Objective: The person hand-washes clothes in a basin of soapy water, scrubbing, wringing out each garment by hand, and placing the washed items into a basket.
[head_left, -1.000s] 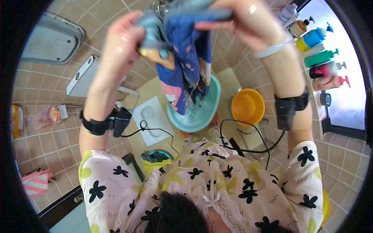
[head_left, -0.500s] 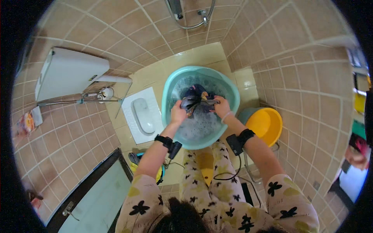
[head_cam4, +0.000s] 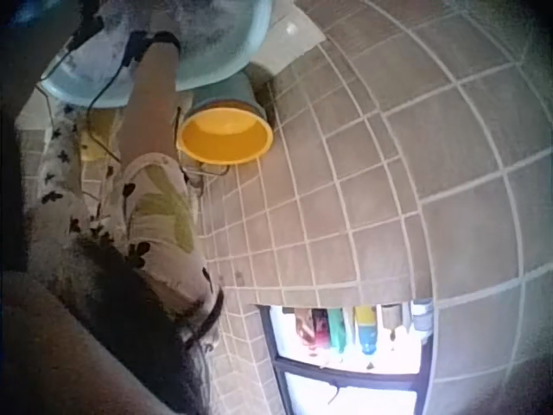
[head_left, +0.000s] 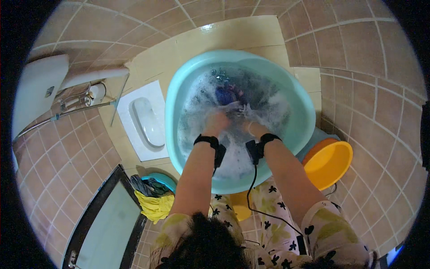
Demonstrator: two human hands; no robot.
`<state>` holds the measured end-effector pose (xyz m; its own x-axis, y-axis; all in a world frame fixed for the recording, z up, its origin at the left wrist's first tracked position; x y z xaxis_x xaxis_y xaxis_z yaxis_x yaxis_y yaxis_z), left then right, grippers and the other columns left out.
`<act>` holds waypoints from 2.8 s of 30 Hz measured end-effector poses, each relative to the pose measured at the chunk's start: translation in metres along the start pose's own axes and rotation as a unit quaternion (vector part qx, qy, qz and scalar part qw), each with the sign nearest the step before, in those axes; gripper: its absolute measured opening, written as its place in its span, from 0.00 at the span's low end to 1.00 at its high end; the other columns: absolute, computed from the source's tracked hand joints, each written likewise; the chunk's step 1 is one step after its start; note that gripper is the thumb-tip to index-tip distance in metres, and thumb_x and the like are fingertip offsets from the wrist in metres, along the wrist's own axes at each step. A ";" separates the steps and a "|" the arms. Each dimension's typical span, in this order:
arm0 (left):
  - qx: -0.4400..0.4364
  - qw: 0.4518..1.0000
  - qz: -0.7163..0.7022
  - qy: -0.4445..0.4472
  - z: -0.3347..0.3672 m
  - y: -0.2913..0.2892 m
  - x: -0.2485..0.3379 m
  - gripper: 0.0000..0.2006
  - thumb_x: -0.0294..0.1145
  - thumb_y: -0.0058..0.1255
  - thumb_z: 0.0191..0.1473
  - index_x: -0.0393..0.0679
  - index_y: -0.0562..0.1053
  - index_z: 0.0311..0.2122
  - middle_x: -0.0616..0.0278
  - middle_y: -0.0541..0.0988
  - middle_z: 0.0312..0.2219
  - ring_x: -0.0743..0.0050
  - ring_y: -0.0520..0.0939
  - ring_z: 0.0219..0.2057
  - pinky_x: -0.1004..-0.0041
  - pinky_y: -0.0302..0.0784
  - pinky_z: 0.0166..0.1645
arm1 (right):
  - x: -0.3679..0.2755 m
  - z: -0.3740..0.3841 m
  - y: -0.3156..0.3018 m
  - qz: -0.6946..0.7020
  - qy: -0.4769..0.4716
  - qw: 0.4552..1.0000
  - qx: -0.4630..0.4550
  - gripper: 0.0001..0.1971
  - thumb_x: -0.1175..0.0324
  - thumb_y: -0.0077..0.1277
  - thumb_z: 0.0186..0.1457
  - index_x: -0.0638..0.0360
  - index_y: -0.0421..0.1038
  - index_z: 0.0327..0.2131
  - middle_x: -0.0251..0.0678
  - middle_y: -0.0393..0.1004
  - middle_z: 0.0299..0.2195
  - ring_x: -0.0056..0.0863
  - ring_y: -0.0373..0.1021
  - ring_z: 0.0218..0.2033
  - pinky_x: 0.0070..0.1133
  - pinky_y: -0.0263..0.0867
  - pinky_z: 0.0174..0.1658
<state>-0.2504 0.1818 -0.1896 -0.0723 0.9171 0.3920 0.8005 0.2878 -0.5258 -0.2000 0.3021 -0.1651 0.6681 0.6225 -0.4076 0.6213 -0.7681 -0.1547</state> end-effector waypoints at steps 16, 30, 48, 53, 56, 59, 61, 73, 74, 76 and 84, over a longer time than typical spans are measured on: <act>0.151 0.714 -0.680 -0.072 -0.200 -0.112 0.010 0.18 0.20 0.43 0.33 0.34 0.69 0.37 0.66 0.69 0.17 0.81 0.67 0.17 0.81 0.61 0.23 | -0.006 -0.236 -0.111 0.667 -0.124 0.708 0.195 0.11 0.75 0.39 0.36 0.61 0.66 0.29 0.37 0.67 0.28 0.26 0.66 0.25 0.18 0.63 0.22; 0.289 0.939 -0.162 -0.091 -0.195 -0.080 -0.008 0.22 0.22 0.48 0.36 0.39 0.62 0.42 0.42 0.68 0.37 0.52 0.69 0.39 0.59 0.66 0.40 | 0.005 -0.196 -0.102 0.160 -0.204 0.874 0.410 0.34 0.84 0.44 0.36 0.54 0.52 0.53 0.42 0.56 0.44 0.37 0.58 0.45 0.25 0.58 0.46; -0.112 0.989 -0.078 0.052 0.006 0.030 -0.048 0.27 0.44 0.48 0.43 0.44 0.62 0.50 0.36 0.68 0.41 0.32 0.59 0.50 0.50 0.50 0.55 | 0.099 0.013 -0.069 -0.049 -0.019 0.977 0.206 0.21 0.69 0.46 0.43 0.62 0.60 0.44 0.50 0.60 0.43 0.43 0.60 0.43 0.33 0.57 0.45; 0.201 0.884 -0.397 -0.145 -0.102 -0.013 0.021 0.38 0.57 0.49 0.43 0.47 0.54 0.56 0.55 0.61 0.51 0.52 0.65 0.50 0.60 0.59 0.53 | 0.114 -0.097 -0.046 0.647 0.045 0.729 0.220 0.16 0.77 0.42 0.33 0.61 0.64 0.32 0.35 0.66 0.27 0.29 0.63 0.29 0.22 0.61 0.31; -0.135 0.532 -0.822 -0.152 -0.153 0.033 0.097 0.38 0.62 0.45 0.43 0.45 0.56 0.54 0.55 0.65 0.48 0.55 0.68 0.46 0.59 0.62 0.50 | 0.041 -0.179 -0.030 0.711 -0.067 0.681 0.162 0.18 0.79 0.40 0.30 0.59 0.64 0.33 0.32 0.63 0.25 0.25 0.62 0.27 0.20 0.61 0.30; -0.197 0.358 -0.913 -0.008 -0.169 -0.010 0.160 0.36 0.62 0.43 0.44 0.46 0.57 0.53 0.55 0.68 0.45 0.57 0.72 0.43 0.60 0.67 0.47 | -0.028 -0.262 -0.053 0.547 -0.188 0.792 0.195 0.16 0.79 0.45 0.31 0.60 0.64 0.31 0.29 0.64 0.25 0.23 0.63 0.26 0.16 0.60 0.29; -0.149 0.398 -0.905 0.036 -0.180 -0.035 0.186 0.31 0.59 0.43 0.46 0.44 0.63 0.47 0.57 0.72 0.37 0.64 0.75 0.36 0.67 0.72 0.41 | -0.052 -0.288 -0.053 0.478 -0.180 0.841 0.179 0.13 0.75 0.50 0.32 0.59 0.64 0.29 0.30 0.65 0.25 0.26 0.64 0.25 0.18 0.61 0.28; -0.097 0.421 -0.898 -0.076 -0.133 0.012 0.137 0.12 0.39 0.51 0.42 0.45 0.69 0.31 0.63 0.73 0.24 0.69 0.74 0.25 0.73 0.72 0.30 | -0.092 -0.240 -0.057 -0.052 -0.358 0.861 0.356 0.12 0.64 0.58 0.37 0.56 0.63 0.19 0.36 0.65 0.19 0.39 0.65 0.18 0.28 0.61 0.20; -0.105 0.404 -0.904 -0.093 -0.134 0.014 0.135 0.10 0.38 0.50 0.42 0.45 0.69 0.30 0.63 0.73 0.23 0.68 0.74 0.25 0.72 0.72 0.31 | -0.092 -0.237 -0.059 -0.023 -0.371 0.849 0.375 0.13 0.67 0.59 0.37 0.58 0.62 0.17 0.38 0.63 0.16 0.41 0.63 0.17 0.28 0.59 0.19; -0.069 0.421 -0.899 -0.095 -0.137 0.006 0.138 0.10 0.38 0.50 0.42 0.45 0.69 0.30 0.62 0.73 0.24 0.68 0.75 0.26 0.71 0.72 0.32 | -0.080 -0.224 -0.064 -0.022 -0.358 0.839 0.408 0.13 0.66 0.58 0.39 0.59 0.62 0.18 0.39 0.63 0.16 0.41 0.63 0.17 0.28 0.58 0.19; 0.054 0.506 -0.852 -0.118 -0.119 0.034 0.110 0.18 0.40 0.50 0.45 0.42 0.67 0.41 0.61 0.74 0.34 0.70 0.74 0.34 0.70 0.68 0.43 | -0.008 -0.131 -0.103 -0.136 -0.136 0.894 0.404 0.11 0.59 0.50 0.45 0.54 0.67 0.24 0.41 0.71 0.21 0.43 0.69 0.23 0.33 0.64 0.28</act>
<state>-0.1600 0.2596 -0.0747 -0.6828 -0.6861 0.2511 -0.5817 0.7185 0.3813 -0.2158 0.3953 -0.0281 0.3439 0.8280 -0.4428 0.1746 -0.5197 -0.8363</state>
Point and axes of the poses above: each hand's wrist, its own z-axis towards the middle knuckle, its own y-axis out of the palm, x = y × z, the point moved 8 cm from there along z, towards the middle knuckle
